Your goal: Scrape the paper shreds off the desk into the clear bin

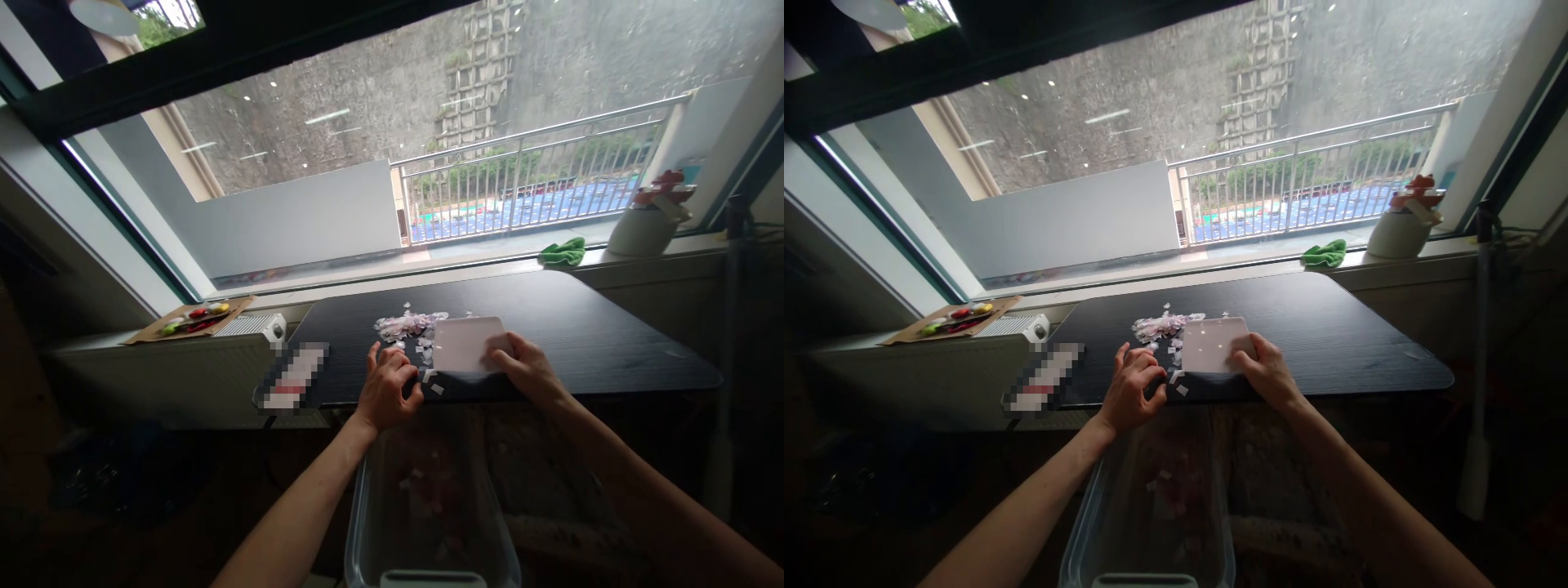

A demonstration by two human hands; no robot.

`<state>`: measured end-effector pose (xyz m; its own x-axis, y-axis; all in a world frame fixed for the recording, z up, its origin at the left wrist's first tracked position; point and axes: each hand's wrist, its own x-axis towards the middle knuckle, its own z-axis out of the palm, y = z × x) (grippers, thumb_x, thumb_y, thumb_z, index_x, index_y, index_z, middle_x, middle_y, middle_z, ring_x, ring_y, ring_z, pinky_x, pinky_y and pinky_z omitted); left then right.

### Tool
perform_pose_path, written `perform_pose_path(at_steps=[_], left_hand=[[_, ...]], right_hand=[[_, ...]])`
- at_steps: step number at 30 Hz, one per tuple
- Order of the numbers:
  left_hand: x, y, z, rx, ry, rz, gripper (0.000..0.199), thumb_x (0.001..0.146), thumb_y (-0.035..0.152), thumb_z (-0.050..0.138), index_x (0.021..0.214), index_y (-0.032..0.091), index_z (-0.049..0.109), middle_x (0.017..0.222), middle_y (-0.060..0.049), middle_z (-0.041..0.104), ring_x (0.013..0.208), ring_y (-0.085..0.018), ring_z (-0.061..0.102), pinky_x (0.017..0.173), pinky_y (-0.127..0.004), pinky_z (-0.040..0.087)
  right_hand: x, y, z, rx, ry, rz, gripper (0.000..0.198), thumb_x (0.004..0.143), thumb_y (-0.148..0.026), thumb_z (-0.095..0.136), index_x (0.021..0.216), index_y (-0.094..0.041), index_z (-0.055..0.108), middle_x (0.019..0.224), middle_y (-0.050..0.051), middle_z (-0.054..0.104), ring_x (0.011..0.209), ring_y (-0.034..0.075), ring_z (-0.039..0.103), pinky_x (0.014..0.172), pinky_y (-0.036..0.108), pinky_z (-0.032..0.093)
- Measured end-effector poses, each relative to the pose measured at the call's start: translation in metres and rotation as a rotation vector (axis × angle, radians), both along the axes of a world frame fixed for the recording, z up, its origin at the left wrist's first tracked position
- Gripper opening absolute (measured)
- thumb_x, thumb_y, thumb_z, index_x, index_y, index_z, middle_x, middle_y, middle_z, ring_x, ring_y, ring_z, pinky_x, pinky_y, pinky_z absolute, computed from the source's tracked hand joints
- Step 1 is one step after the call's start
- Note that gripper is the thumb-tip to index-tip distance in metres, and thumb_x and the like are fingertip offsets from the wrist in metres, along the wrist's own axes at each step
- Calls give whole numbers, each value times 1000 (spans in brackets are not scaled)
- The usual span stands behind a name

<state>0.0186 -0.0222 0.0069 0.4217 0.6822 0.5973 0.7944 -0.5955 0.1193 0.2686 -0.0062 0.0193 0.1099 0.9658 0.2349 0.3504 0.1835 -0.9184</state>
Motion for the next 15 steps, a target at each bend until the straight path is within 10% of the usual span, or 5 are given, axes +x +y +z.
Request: perform_pose_path(at_steps=[15], left_hand=[[0,-2,2,8,7,-10,9,75,24,56,80,22,63,84,-3,61,108,-26,54,113,-55,18]], right_hand=[[31,-6,4,-62,115,28,17,63,-32,59,75,-20,62,70,2,65,63,17,58,58,29,48]])
